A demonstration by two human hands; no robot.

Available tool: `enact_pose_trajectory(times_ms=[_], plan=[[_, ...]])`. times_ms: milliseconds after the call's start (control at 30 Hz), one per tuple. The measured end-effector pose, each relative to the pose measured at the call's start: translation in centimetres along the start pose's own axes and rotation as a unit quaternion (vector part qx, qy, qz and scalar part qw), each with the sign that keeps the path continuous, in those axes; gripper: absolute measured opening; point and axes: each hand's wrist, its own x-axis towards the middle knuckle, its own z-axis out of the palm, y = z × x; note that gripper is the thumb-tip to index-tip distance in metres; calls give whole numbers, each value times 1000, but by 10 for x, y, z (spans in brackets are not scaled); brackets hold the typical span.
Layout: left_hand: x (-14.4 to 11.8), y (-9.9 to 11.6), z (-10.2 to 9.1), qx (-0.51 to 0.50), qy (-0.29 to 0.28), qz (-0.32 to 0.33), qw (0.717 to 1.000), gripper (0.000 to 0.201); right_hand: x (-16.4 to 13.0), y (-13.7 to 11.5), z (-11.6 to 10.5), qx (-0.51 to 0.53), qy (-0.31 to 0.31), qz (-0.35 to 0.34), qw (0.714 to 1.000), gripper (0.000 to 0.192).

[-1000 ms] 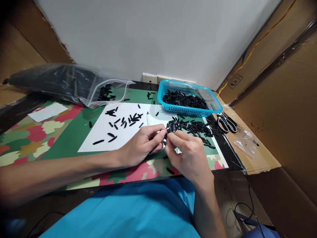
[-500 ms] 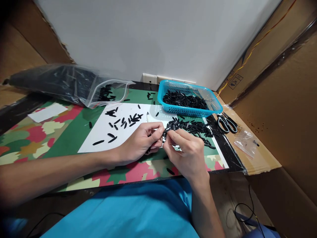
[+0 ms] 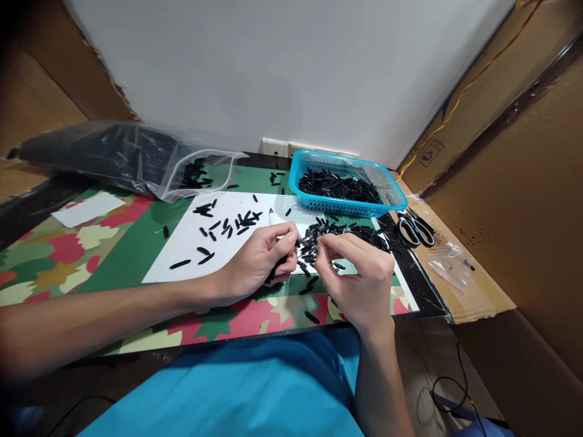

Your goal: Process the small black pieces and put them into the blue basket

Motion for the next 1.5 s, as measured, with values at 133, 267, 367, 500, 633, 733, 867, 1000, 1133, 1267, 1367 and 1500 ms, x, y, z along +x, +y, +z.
enact_pose_trajectory(times_ms=[133,267,367,500,633,733,867,1000,1133,1267,1367,1500], plan=[[-1,2,1,16,-2,9,1000,43,-1,0,0,16,-15,5,1000,13],[-2,4,2,24,2,6,1000,44,-1,0,-1,25,-12,10,1000,11],[-2,4,3,26,3,6,1000,44,0,0,-3,15,-16,8,1000,11],[-3,3,2,51,-5,11,999,41,0,3,-4,17,-49,-13,999,14],[-4,2,1,70,-8,17,997,40,-1,6,-5,13,-75,-21,997,16],[-4,1,0,74,-15,22,997,38,-1,6,-5,12,-92,-14,996,15],[-4,0,0,85,-26,25,996,36,-1,4,-5,17,-111,-5,994,15],[-6,1,1,94,-31,22,995,38,0,2,-8,16,-122,-7,992,15],[-7,3,2,106,-40,19,993,39,2,1,-11,-10,-135,-28,990,14],[-7,4,2,127,-24,15,991,40,0,1,-10,-45,-148,-48,987,16],[-7,5,2,137,-21,11,990,40,-2,0,-8,-49,-143,-58,987,19],[-7,5,2,139,-31,12,990,38,-3,1,-5,-51,-124,-72,988,17]])
